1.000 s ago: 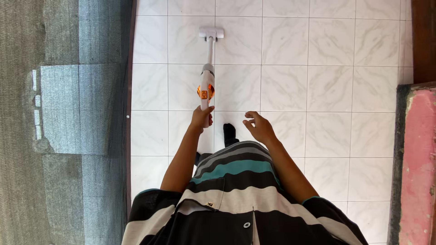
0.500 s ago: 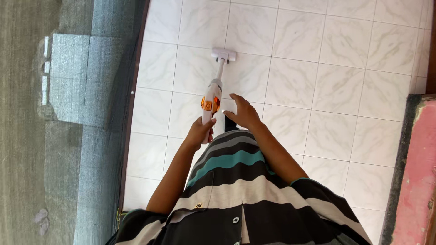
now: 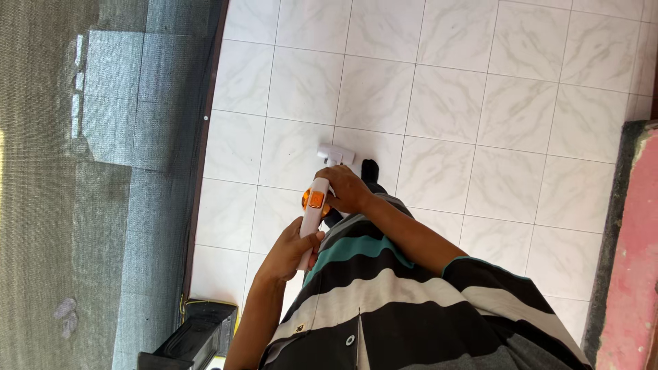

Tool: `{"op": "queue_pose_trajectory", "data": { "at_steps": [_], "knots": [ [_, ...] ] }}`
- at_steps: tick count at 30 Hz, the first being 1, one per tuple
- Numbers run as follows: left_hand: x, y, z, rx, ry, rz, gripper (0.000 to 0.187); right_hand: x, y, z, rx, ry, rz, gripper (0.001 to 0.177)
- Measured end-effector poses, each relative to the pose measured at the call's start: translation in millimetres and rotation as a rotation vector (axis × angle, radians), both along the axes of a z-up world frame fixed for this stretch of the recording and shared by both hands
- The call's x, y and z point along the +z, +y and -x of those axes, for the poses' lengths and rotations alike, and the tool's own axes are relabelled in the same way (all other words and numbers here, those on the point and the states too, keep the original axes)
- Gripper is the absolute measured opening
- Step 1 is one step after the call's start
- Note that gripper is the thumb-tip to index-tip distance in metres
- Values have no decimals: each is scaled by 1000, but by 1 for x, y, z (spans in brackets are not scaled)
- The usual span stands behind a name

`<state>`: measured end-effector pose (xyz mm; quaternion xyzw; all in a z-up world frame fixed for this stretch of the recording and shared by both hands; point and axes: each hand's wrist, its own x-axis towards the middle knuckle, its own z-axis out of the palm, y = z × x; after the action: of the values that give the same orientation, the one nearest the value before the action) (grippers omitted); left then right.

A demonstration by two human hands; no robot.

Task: The person vacuums the tiled floor using a vacuum cleaner.

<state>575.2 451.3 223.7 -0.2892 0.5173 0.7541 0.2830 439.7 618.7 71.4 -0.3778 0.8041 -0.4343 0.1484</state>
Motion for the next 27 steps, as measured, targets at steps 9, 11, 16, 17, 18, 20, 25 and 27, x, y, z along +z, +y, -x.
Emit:
{"op": "queue_pose_trajectory", "data": {
  "at_steps": [9, 11, 16, 17, 18, 20, 25, 27],
  "knots": [
    [-68, 60, 66, -26, 128, -6, 40, -4, 67, 40, -291, -72, -173, 48],
    [-94, 79, 92, -36, 138, 5, 38, -4, 102, 52, -344, -81, -194, 46],
    [-169, 121, 174, -71, 118, 100, 33, -1, 189, 78, -570, -306, -227, 45],
    [-185, 128, 191, -54, 86, 93, 32, -2, 206, 77, -572, -314, -236, 45],
    [-200, 138, 213, -34, 64, 88, 32, -4, 223, 87, -606, -326, -235, 45],
    [-225, 159, 244, -32, -1, 133, 31, -9, 255, 106, -637, -332, -234, 44],
    [-260, 200, 304, -20, -18, 179, 37, -27, 301, 134, -657, -386, -266, 43],
    [-258, 219, 310, 33, -53, 182, 37, -30, 304, 140, -641, -404, -281, 43]
  ]
}}
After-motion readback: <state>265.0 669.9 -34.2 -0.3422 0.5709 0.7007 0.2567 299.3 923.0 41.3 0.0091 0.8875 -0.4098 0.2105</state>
